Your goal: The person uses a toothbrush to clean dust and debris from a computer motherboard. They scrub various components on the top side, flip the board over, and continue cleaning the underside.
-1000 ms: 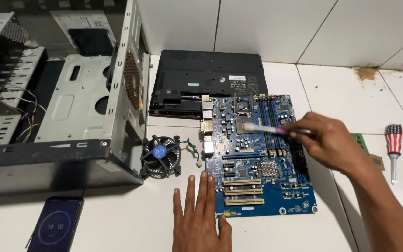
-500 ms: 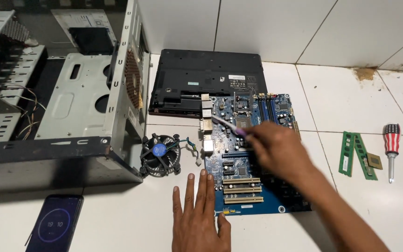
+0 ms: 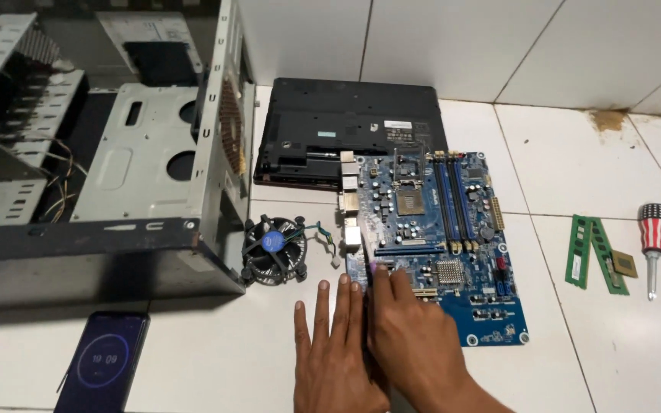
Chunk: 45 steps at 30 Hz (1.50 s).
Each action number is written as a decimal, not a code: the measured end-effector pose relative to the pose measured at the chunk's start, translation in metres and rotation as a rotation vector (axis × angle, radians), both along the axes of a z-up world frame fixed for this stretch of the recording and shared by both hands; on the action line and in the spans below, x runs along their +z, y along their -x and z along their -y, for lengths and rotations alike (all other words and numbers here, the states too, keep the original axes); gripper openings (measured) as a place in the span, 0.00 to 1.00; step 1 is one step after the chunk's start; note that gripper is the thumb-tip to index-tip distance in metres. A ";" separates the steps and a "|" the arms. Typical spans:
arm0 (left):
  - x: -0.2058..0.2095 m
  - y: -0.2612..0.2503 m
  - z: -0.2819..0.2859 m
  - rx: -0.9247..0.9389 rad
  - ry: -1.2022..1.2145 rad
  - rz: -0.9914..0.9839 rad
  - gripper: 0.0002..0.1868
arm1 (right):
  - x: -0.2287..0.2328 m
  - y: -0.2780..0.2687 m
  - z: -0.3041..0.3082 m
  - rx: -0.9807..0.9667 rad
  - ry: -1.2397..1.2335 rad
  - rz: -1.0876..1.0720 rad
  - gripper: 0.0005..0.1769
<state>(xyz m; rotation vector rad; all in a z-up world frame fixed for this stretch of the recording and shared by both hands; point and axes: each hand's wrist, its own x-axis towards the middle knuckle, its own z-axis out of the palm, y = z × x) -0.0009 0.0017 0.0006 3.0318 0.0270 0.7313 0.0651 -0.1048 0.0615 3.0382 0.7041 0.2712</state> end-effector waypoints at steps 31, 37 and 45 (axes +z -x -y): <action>0.014 0.005 0.002 -0.035 0.137 -0.038 0.48 | -0.013 0.058 0.064 -0.011 0.076 -0.034 0.39; 0.016 0.006 0.001 -0.057 0.178 -0.054 0.47 | -0.019 0.080 0.078 0.059 -0.074 -0.040 0.37; 0.014 0.004 -0.001 -0.012 0.059 -0.056 0.48 | -0.039 0.103 0.063 -0.128 -0.150 0.170 0.20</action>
